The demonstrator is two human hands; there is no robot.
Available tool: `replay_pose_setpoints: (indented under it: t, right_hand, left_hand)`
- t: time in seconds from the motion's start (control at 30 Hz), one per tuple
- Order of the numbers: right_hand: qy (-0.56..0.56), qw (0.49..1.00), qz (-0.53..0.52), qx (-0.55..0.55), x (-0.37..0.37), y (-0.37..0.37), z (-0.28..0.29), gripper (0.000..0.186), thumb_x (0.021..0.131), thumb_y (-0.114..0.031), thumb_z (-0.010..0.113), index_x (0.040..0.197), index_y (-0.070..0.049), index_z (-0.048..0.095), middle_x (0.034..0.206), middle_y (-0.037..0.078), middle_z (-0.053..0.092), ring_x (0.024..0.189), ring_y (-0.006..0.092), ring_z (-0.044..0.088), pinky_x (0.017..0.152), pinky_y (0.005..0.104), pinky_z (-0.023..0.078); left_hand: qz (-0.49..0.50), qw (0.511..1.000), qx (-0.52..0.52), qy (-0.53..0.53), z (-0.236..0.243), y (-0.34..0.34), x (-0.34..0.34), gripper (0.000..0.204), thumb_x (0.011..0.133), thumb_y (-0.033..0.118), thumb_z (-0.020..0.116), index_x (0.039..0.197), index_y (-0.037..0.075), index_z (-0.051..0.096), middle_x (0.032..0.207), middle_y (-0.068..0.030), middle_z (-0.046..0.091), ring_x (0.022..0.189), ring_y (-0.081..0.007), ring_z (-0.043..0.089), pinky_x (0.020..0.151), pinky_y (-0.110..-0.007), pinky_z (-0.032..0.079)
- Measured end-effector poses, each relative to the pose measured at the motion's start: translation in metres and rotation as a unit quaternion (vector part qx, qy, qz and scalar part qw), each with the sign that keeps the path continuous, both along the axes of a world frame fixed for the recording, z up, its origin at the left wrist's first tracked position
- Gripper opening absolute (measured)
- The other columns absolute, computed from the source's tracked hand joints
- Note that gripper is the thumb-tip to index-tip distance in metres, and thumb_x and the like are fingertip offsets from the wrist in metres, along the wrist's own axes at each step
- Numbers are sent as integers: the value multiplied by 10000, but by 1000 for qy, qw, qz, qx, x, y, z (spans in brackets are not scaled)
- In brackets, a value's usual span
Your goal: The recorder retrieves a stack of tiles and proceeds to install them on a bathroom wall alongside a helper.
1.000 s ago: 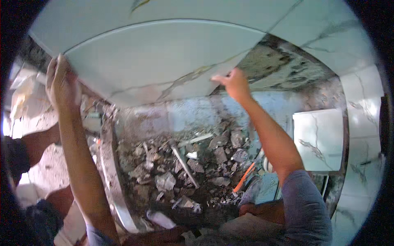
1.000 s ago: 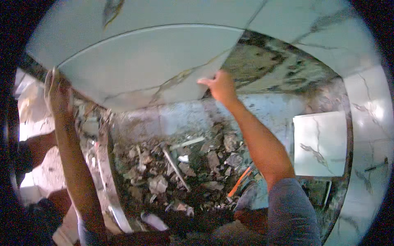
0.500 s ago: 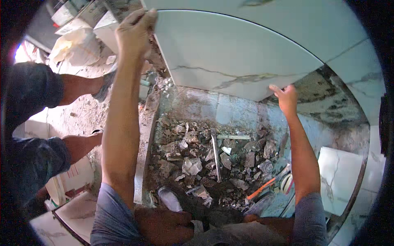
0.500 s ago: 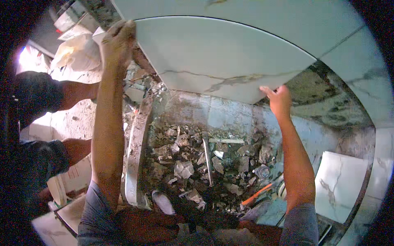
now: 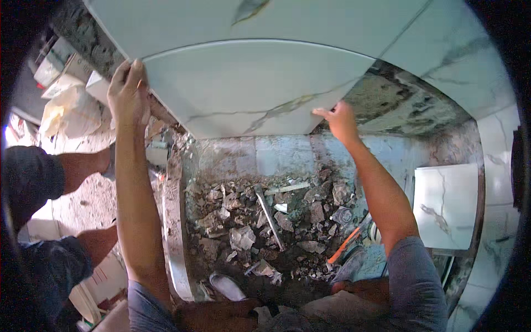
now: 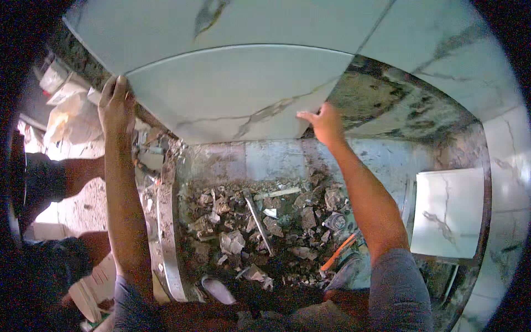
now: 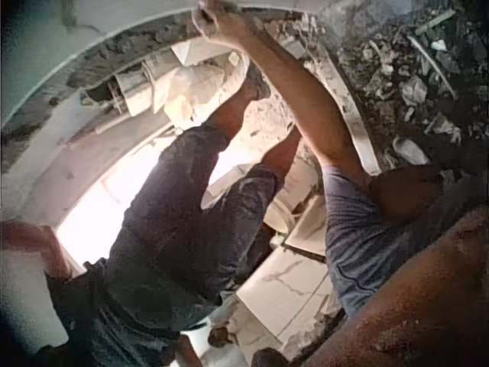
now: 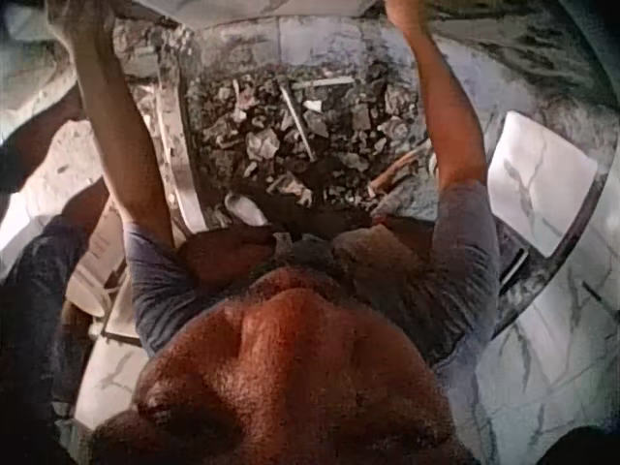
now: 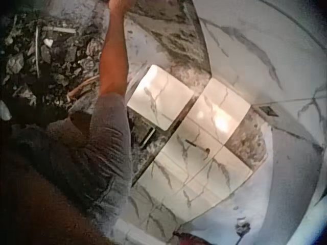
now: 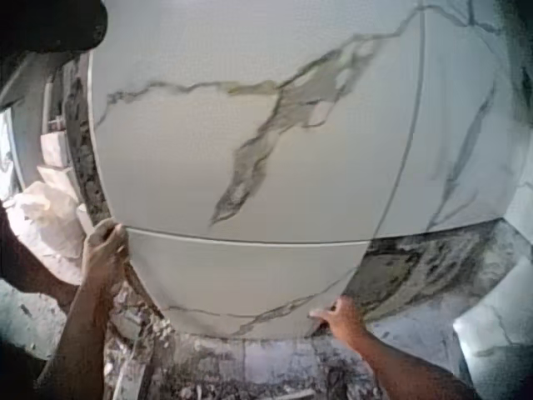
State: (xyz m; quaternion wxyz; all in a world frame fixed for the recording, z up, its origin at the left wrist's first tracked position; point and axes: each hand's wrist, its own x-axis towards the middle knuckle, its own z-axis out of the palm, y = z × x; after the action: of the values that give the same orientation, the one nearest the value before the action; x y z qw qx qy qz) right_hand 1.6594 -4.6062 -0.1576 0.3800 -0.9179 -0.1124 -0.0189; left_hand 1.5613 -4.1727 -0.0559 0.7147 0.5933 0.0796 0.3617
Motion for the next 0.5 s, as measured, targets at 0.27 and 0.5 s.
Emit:
replay_pose_setpoints:
  t: [0.27, 0.5]
  right_hand:
    - [5, 990, 31, -137, 1, -11, 20, 571, 756, -477, 738, 983, 40, 650, 940, 237, 673, 873, 392, 650, 776, 465, 501]
    - [78, 977, 55, -189, 12, -13, 81, 679, 764, -590, 685, 1056, 22, 643, 1079, 247, 648, 980, 409, 629, 851, 499, 489]
  left_hand:
    - [32, 986, 148, 66, 7, -2, -5, 233, 937, 173, 624, 1074, -12, 587, 881, -11, 569, 769, -91, 532, 645, -225, 447]
    - [7, 966, 238, 97, 7, 35, -4, 199, 917, 127, 622, 1083, 24, 589, 996, -36, 595, 816, -134, 574, 675, -257, 485]
